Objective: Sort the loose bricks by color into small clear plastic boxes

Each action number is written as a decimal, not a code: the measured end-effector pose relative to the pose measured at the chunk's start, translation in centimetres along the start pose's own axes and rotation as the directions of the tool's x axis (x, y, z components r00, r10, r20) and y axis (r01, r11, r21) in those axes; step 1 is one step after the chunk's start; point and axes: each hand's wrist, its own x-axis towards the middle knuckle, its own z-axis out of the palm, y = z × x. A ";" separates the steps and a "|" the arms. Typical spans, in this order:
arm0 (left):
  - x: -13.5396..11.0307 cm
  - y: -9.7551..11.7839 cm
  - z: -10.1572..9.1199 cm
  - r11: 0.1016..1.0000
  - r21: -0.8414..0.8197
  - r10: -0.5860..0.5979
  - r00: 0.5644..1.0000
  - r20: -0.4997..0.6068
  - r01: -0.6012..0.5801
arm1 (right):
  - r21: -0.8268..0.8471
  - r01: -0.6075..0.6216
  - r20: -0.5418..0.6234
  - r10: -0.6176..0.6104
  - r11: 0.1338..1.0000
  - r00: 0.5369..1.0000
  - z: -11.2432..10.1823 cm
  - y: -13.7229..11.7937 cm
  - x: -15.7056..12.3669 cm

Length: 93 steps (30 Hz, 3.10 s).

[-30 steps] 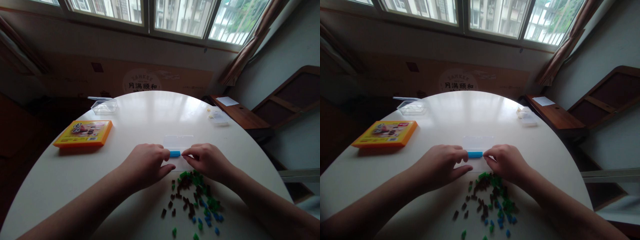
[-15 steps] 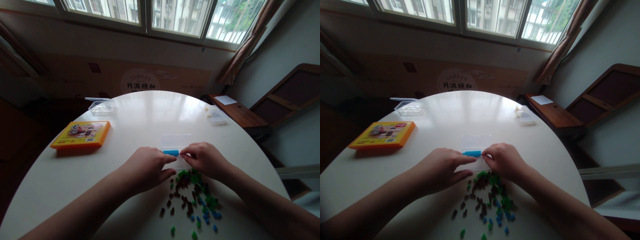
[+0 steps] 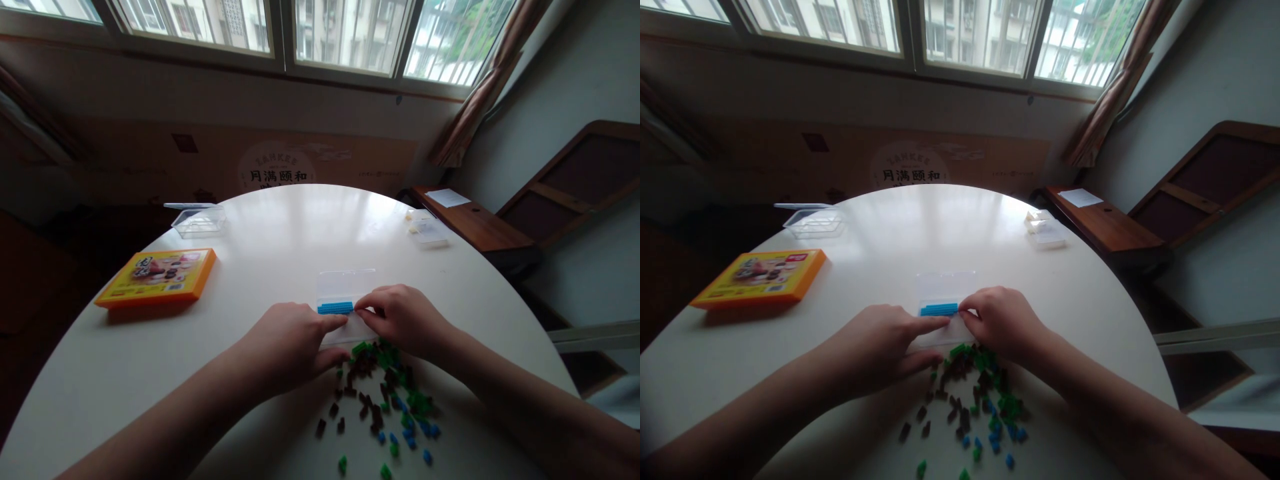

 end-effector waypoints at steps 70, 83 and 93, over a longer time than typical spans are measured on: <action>-0.5 -1.1 -1.9 0.979 -0.048 0.196 0.980 -0.025 -0.197 | 0.026 0.021 -0.022 -0.020 0.999 1.000 0.0 -0.2 -0.3; -0.4 -0.8 -2.0 0.982 -0.026 0.189 0.982 0.005 -0.188 | -0.031 -0.032 -0.017 0.031 0.999 0.999 0.0 -0.3 -0.2; -0.7 -0.6 -0.9 0.989 0.048 0.139 0.990 -0.013 -0.138 | 0.003 -0.056 -0.027 0.056 0.998 0.998 -0.2 -0.2 -0.3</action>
